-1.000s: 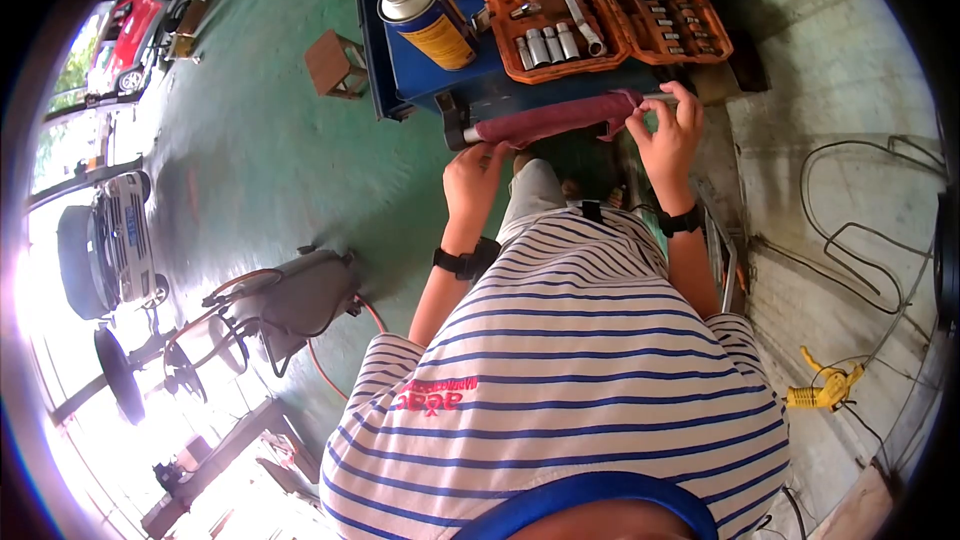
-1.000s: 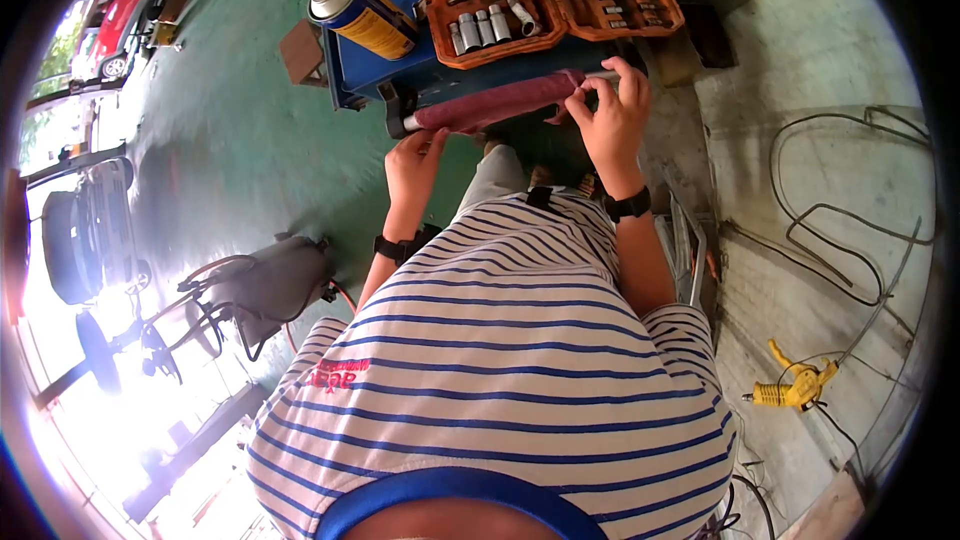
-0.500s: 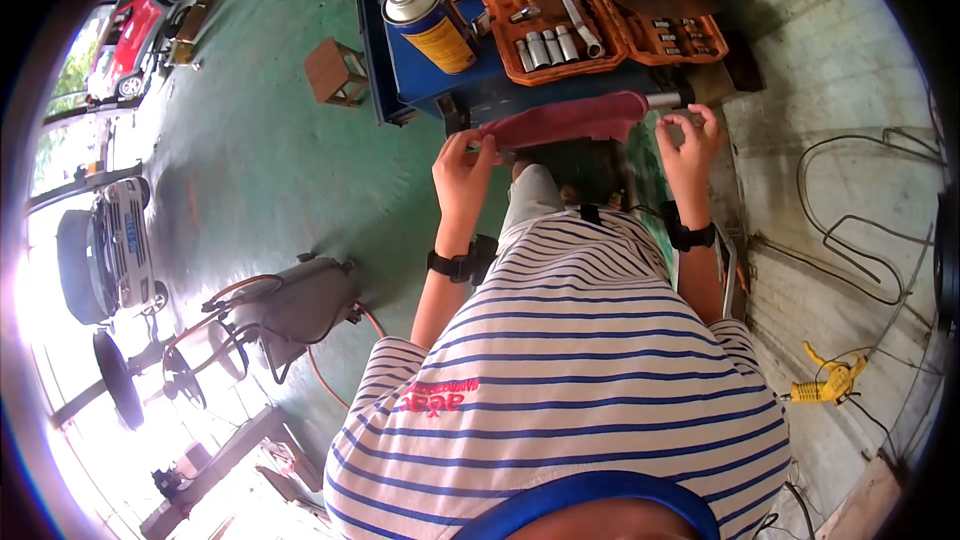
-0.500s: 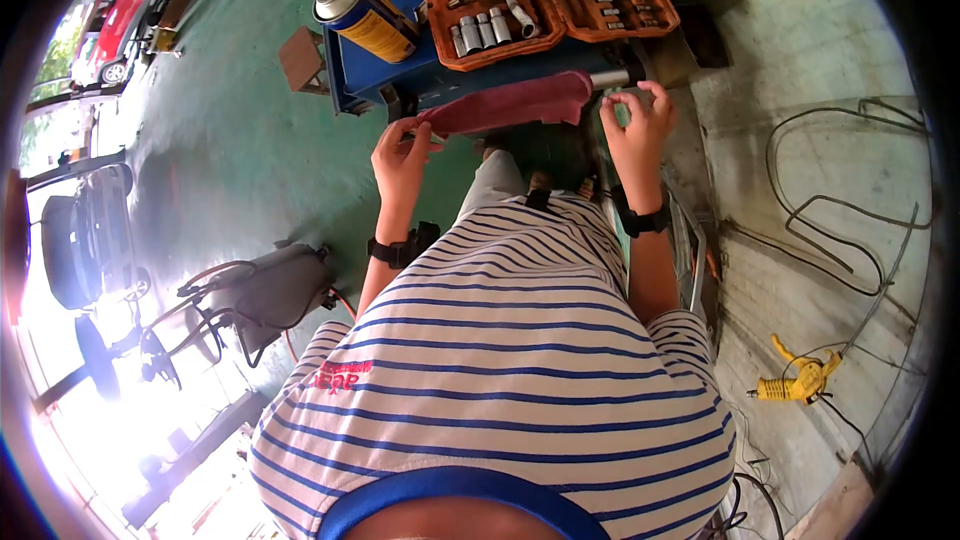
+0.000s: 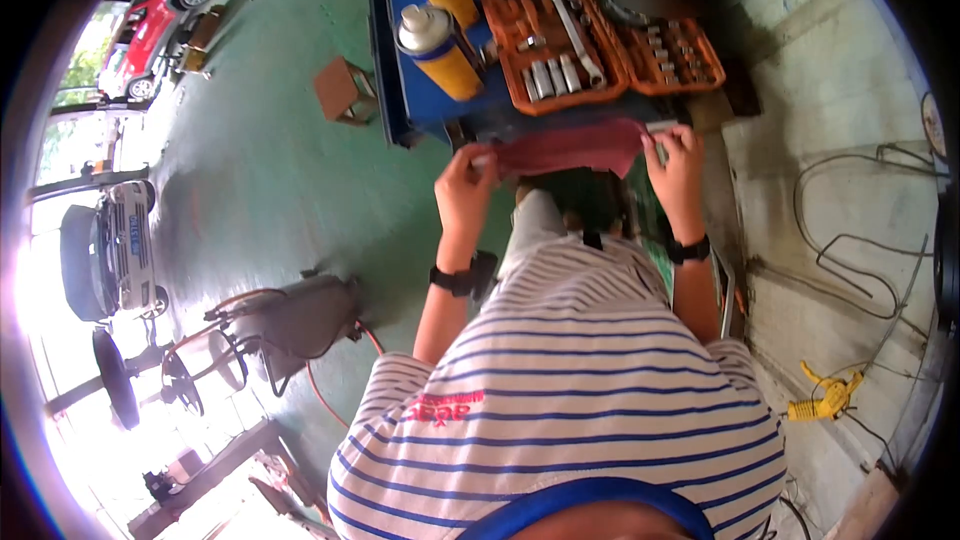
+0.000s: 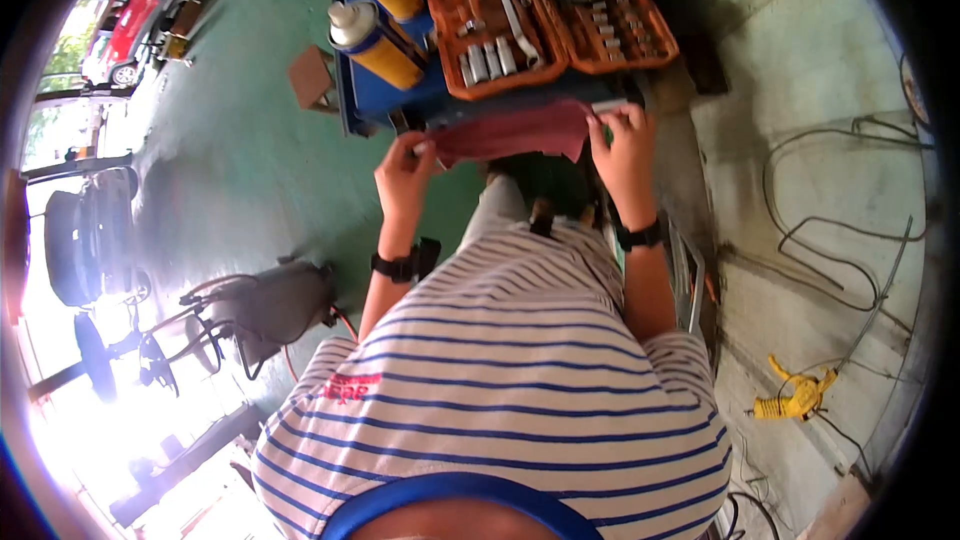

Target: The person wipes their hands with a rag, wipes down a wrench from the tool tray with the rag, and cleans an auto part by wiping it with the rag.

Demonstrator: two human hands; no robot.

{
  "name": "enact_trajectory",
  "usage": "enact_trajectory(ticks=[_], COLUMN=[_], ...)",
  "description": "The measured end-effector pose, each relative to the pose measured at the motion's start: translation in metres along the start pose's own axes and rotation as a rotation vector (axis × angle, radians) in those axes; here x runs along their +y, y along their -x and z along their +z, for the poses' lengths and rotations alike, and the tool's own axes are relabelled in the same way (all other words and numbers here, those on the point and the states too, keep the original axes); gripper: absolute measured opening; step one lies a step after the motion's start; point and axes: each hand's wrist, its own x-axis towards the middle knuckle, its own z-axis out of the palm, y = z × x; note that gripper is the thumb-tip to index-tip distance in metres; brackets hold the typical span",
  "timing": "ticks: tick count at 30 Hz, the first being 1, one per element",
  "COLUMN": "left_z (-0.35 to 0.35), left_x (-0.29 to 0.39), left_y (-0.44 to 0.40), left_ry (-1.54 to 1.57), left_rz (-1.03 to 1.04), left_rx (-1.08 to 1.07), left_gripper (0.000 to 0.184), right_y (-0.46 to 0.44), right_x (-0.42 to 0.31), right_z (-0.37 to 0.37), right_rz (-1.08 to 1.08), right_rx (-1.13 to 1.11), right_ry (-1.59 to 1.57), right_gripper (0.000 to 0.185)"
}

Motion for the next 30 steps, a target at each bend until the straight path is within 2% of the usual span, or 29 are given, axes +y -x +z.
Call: enact_trajectory(ticks=[2, 4, 5, 7, 8, 10, 11, 13, 19, 20, 21, 22, 23, 24, 26, 27, 28, 29, 30], left_z=[0.002, 0.006, 0.004, 0.0, -0.003, -0.008, -0.009, -0.01, -0.022, -0.023, -0.024, -0.027, -0.033, -0.032, -0.027, -0.025, -0.021, -0.017, -0.013], left_x=[-0.004, 0.005, 0.003, -0.002, -0.002, 0.005, 0.009, 0.018, 0.049, 0.055, 0.061, 0.066, 0.072, 0.072, 0.07, 0.061, 0.046, 0.034, 0.033], left_y=[-0.002, -0.003, -0.005, -0.008, -0.009, -0.01, -0.009, -0.007, -0.013, -0.015, -0.018, -0.02, -0.021, -0.019, -0.016, -0.017, -0.019, -0.021, -0.022], left_ry=[0.037, 0.258, 0.262, 0.066, 0.068, -0.165, -0.163, -0.238, -0.212, -0.21, -0.149, -0.089, -0.055, -0.056, 0.435, 0.436, 0.393, 0.349, 0.351], left_rz=[-0.032, -0.06, -0.034, 0.003, 0.024, 0.209, 0.235, 0.25, 0.315, 0.32, 0.401, 0.479, 0.495, 0.491, 0.305, 0.305, 0.194, 0.084, 0.087], left_rx=[-0.01, 0.011, 0.011, -0.064, -0.065, -0.133, -0.129, -0.131, -0.08, -0.085, -0.08, -0.075, -0.176, -0.182, -0.376, -0.379, -0.353, -0.326, -0.329], left_gripper=[0.017, 0.023, 0.023, 0.024, 0.024, 0.021, 0.021, 0.014, 0.007, 0.007, 0.007, 0.007, 0.009, 0.009, 0.014, 0.014, 0.018, 0.022, 0.022], right_y=[-0.001, 0.002, 0.005, 0.006, 0.005, -0.003, -0.006, -0.009, -0.014, -0.016, -0.016, -0.016, -0.014, -0.013, -0.014, -0.017, -0.02, -0.022, -0.024], right_x=[-0.003, 0.006, 0.014, 0.021, 0.021, 0.01, 0.0, -0.004, -0.019, -0.021, -0.022, -0.022, -0.02, -0.02, -0.025, -0.03, -0.033, -0.033, -0.031], right_z=[-0.004, 0.001, 0.006, 0.004, 0.002, -0.011, -0.022, -0.03, -0.059, -0.065, -0.071, -0.074, -0.077, -0.081, -0.091, -0.093, -0.094, -0.091, -0.085], right_rz=[0.016, 0.017, 0.114, 0.356, 0.348, 0.74, 0.682, 0.642, 0.56, 0.471, 0.383, 0.386, 0.369, 0.353, 0.394, 0.436, 0.472, 0.471, 0.504], right_rx=[-0.003, 0.009, -0.018, -0.113, -0.093, -0.027, 0.003, 0.028, 0.078, 0.074, 0.068, 0.073, 0.095, 0.115, 0.117, 0.132, 0.147, 0.151, 0.111], right_ry=[-0.075, -0.103, -0.241, -0.58, -0.581, -1.068, -1.151, -1.149, -1.102, -1.123, -1.143, -1.142, -1.213, -1.285, -1.239, -1.042, -0.844, -0.842, -0.754], right_gripper=[0.014, 0.014, 0.013, 0.013, 0.013, 0.012, 0.012, 0.011, 0.011, 0.013, 0.015, 0.015, 0.017, 0.019, 0.022, 0.024, 0.025, 0.025, 0.025])
